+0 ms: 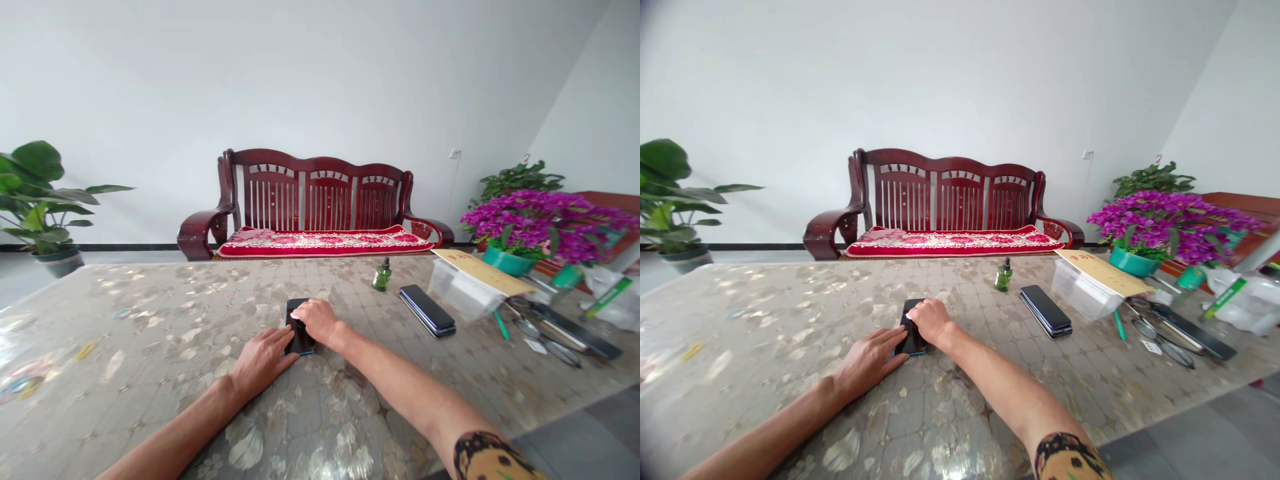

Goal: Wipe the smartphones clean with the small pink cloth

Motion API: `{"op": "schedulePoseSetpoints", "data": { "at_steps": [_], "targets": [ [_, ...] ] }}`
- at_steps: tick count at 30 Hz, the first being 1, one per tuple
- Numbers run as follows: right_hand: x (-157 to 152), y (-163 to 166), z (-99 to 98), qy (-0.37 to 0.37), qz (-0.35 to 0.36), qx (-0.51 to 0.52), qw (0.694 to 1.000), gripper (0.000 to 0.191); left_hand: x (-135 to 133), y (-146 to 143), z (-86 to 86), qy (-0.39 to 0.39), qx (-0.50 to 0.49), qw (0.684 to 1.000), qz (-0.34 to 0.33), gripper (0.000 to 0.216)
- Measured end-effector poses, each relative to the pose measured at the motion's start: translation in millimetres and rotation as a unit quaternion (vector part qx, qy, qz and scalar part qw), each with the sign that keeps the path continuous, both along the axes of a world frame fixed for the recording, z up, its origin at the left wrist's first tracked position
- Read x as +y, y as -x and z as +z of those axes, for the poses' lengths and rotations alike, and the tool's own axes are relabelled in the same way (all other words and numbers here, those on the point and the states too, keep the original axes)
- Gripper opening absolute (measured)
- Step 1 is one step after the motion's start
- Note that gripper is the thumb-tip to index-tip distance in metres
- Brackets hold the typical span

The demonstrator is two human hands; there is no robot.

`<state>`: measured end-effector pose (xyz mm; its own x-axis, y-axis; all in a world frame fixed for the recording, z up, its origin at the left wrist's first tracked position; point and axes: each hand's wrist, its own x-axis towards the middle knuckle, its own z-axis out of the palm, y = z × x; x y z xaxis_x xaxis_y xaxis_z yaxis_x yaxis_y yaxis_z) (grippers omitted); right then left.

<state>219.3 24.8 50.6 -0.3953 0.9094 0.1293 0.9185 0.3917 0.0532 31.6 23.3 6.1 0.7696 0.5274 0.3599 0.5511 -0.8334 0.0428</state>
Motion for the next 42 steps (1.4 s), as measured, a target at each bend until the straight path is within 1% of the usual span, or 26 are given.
{"op": "schedulePoseSetpoints", "data": {
  "at_steps": [3,8,10,13,15,18,21,23,24,26,28,29,30,31,32,33,35,37,40,42],
  "targets": [
    [1.2,4.1,-1.2,-0.005,-0.005,0.003,1.0,0.027,-0.3,-1.8,1.1,0.001,0.006,1.0,0.011,0.031],
    [5.3,3.1,-8.9,-0.01,0.026,0.015,0.999,0.025,-4.2,-2.1,8.1,0.022,0.02,0.999,0.012,0.03],
    [15.6,-0.5,-10.9,-0.015,0.023,0.021,0.999,0.027,-6.0,-1.6,10.9,0.026,0.025,0.999,0.013,0.027],
    [36.3,-3.3,-11.9,-0.022,0.006,0.031,0.999,0.031,-6.9,-1.2,13.9,0.036,0.034,0.999,0.008,0.028],
    [44.6,-2.5,-12.4,-0.023,0.002,0.038,0.999,0.032,-6.8,-1.1,14.9,0.041,0.038,0.998,0.006,0.028],
    [39.7,-1.8,-15.4,-0.02,0.023,0.047,0.998,0.031,-6.8,-1.6,14.9,0.049,0.045,0.998,0.011,0.031],
    [23.7,-7.8,-21.9,-0.017,0.075,0.057,0.995,0.032,-7.1,-2.6,14.8,0.053,0.052,0.997,0.013,0.031],
    [16.9,-14.9,-26.1,-0.029,0.119,0.083,0.989,0.033,-5.3,-3.0,16.6,0.055,0.053,0.997,0.003,0.03],
    [15.7,-18.1,-27.6,-0.036,0.117,0.092,0.988,0.034,-3.2,-2.9,18.4,0.056,0.052,0.997,-0.004,0.028],
    [16.6,-22.3,-28.9,-0.052,0.093,0.11,0.988,0.034,4.9,-2.4,23.6,0.061,0.05,0.997,-0.016,0.027],
    [17.8,-22.7,-28.3,-0.063,0.061,0.123,0.988,0.031,19.0,-1.8,30.1,0.069,0.04,0.997,-0.019,0.033],
    [17.0,-21.9,-27.6,-0.066,0.056,0.129,0.988,0.03,28.3,-1.8,33.3,0.074,0.03,0.997,-0.018,0.036],
    [14.9,-20.9,-26.9,-0.067,0.061,0.134,0.987,0.029,38.7,-2.1,36.3,0.076,0.011,0.997,-0.017,0.035],
    [11.6,-20.1,-26.1,-0.065,0.075,0.137,0.986,0.028,49.8,-2.9,38.8,0.079,-0.01,0.997,-0.024,0.028],
    [7.2,-19.7,-25.5,-0.061,0.097,0.14,0.984,0.028,61.1,-4.2,40.8,0.089,-0.024,0.995,-0.041,0.025],
    [2.2,-19.9,-25.0,-0.053,0.121,0.141,0.981,0.028,71.9,-6.1,42.2,0.1,-0.024,0.993,-0.064,0.032],
    [-7.6,-21.5,-24.7,-0.031,0.161,0.142,0.976,0.028,90.4,-11.7,43.5,0.117,0.007,0.986,-0.115,0.055],
    [-15.0,-23.5,-25.2,-0.022,0.177,0.154,0.972,0.03,102.8,-19.2,43.7,0.13,0.058,0.977,-0.157,0.071],
    [-19.4,-24.4,-26.2,-0.024,0.159,0.186,0.969,0.032,110.8,-31.5,43.8,0.138,0.124,0.964,-0.189,0.077],
    [-19.3,-23.9,-25.9,-0.015,0.149,0.19,0.97,0.033,111.8,-38.1,44.7,0.143,0.154,0.96,-0.188,0.079]
  ]
}}
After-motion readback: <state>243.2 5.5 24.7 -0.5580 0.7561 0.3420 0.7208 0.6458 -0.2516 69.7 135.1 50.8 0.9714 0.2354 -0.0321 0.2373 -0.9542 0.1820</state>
